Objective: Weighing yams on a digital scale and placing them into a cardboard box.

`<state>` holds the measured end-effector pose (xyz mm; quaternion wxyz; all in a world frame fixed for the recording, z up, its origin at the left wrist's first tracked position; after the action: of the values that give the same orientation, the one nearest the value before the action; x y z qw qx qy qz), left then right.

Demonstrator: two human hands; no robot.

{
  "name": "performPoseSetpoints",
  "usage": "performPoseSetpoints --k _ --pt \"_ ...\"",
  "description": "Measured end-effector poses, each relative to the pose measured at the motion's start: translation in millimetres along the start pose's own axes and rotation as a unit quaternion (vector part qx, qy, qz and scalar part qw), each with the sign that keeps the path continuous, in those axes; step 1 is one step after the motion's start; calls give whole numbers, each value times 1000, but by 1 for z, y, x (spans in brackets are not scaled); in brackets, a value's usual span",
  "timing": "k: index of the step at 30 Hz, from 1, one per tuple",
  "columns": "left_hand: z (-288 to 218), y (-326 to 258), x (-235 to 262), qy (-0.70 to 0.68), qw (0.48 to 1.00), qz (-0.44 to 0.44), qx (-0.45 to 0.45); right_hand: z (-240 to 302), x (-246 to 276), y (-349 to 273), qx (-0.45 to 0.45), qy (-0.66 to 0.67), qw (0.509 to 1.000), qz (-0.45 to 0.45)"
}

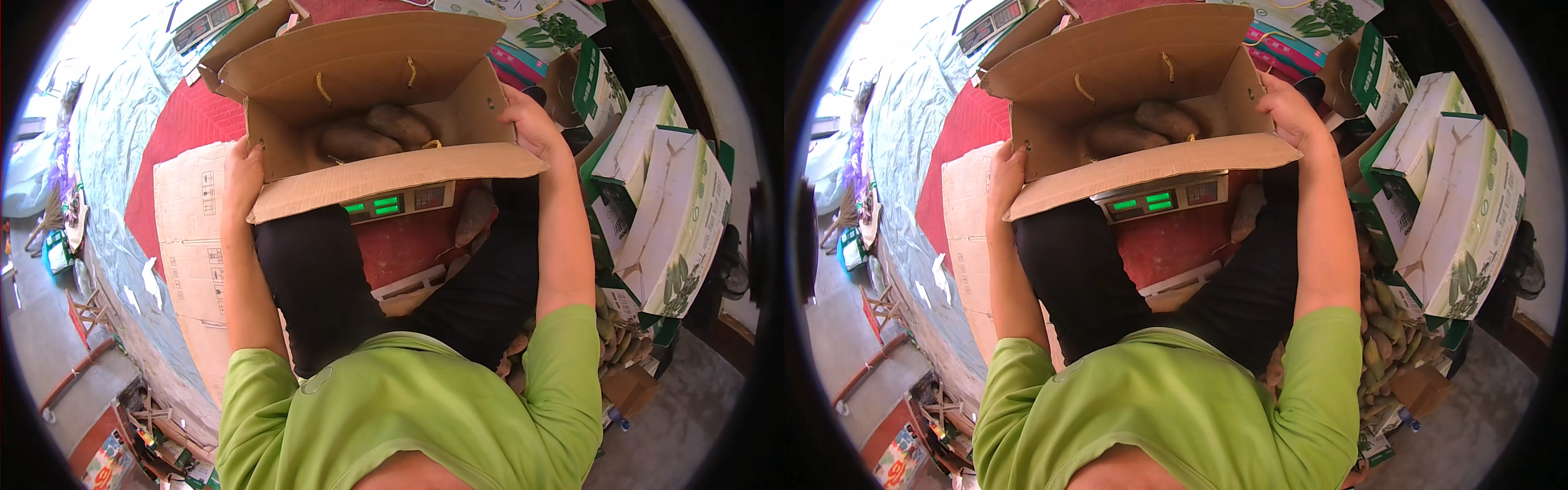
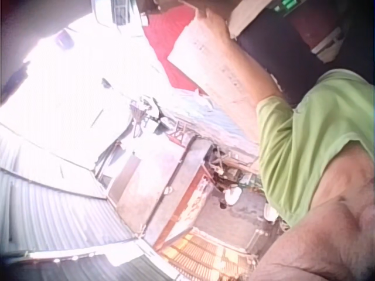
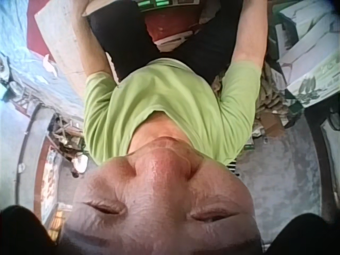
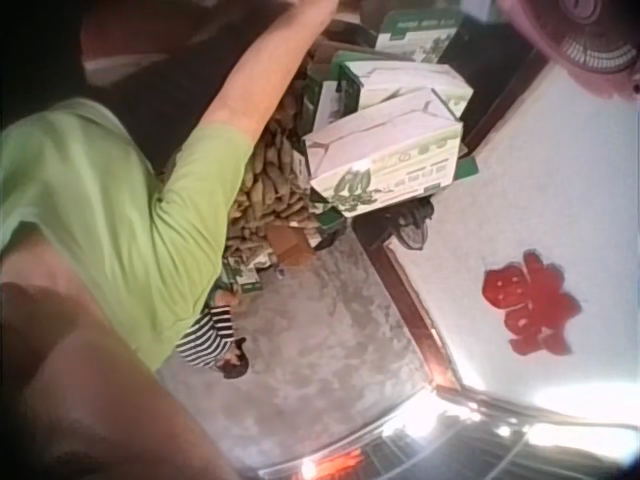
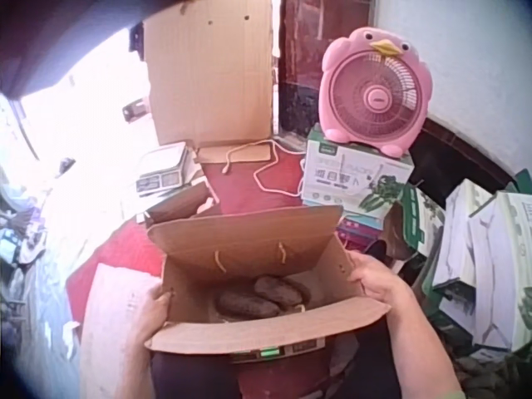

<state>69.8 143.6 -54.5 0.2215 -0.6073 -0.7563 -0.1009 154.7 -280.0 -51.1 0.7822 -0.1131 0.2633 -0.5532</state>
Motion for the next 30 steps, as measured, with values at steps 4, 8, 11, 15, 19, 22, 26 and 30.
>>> performPoseSetpoints --k 4,8,11,15,19,22,26,30 --pt "-4 1 -1 40 999 -17 -1 2 -3 -1 25 -60 998 -11" --pt "-18 -2 -3 109 994 -12 2 1 0 -4 20 -54 998 -26" --pt "-6 1 1 97 995 -17 -19 0 2 -1 28 -77 996 -30" --pt "0 4 4 107 994 -12 -25 -4 7 1 13 -82 996 -34" --pt "2 6 4 118 992 -11 -31 -4 9 -2 24 -106 993 -52" --pt "1 6 6 137 990 -9 -27 -6 13 0 24 -137 988 -71" --pt "2 10 9 173 984 -5 -45 -7 17 3 40 -167 980 -102" --pt "-5 7 17 161 987 25 -4 6 10 -7 33 -269 945 -181"
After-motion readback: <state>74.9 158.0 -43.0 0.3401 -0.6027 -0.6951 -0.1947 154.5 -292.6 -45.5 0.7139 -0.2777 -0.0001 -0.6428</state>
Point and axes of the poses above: each hand's wrist, its own y-axis towards the middle knuckle, its own x-axis out of the back of the hand, z = x × y, the point moved 3 cm from there along y, towards the middle knuckle, and after that the axes turned 3 degrees about -x, right-handed, at the moved point
